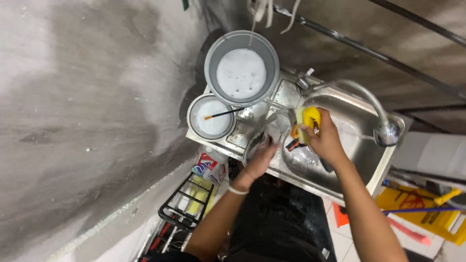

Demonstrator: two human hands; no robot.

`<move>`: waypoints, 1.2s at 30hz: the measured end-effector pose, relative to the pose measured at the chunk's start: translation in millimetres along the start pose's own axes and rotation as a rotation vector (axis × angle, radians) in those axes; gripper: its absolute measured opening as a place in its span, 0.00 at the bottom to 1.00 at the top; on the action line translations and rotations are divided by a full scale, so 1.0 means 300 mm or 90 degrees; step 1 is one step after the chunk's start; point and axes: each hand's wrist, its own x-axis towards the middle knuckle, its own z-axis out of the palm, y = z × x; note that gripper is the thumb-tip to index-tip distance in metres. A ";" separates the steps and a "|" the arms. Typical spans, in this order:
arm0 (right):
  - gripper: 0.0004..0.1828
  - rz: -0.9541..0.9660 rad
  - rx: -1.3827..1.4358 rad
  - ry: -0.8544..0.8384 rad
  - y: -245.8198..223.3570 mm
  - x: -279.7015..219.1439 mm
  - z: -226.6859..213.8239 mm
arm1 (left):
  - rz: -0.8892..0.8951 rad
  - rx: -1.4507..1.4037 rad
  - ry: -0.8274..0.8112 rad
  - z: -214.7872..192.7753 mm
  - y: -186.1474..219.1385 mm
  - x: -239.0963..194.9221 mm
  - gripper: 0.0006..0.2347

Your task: The person scrubs a white sneaker in a sink using a brush and a sponge. They rinse the shoe under running water and wipe it with a cloth, repeating the process to clean the exterior and interior.

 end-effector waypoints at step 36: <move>0.20 -0.375 -0.121 -0.088 0.054 0.090 0.187 | -0.029 0.391 -0.066 -0.250 -0.416 0.688 0.23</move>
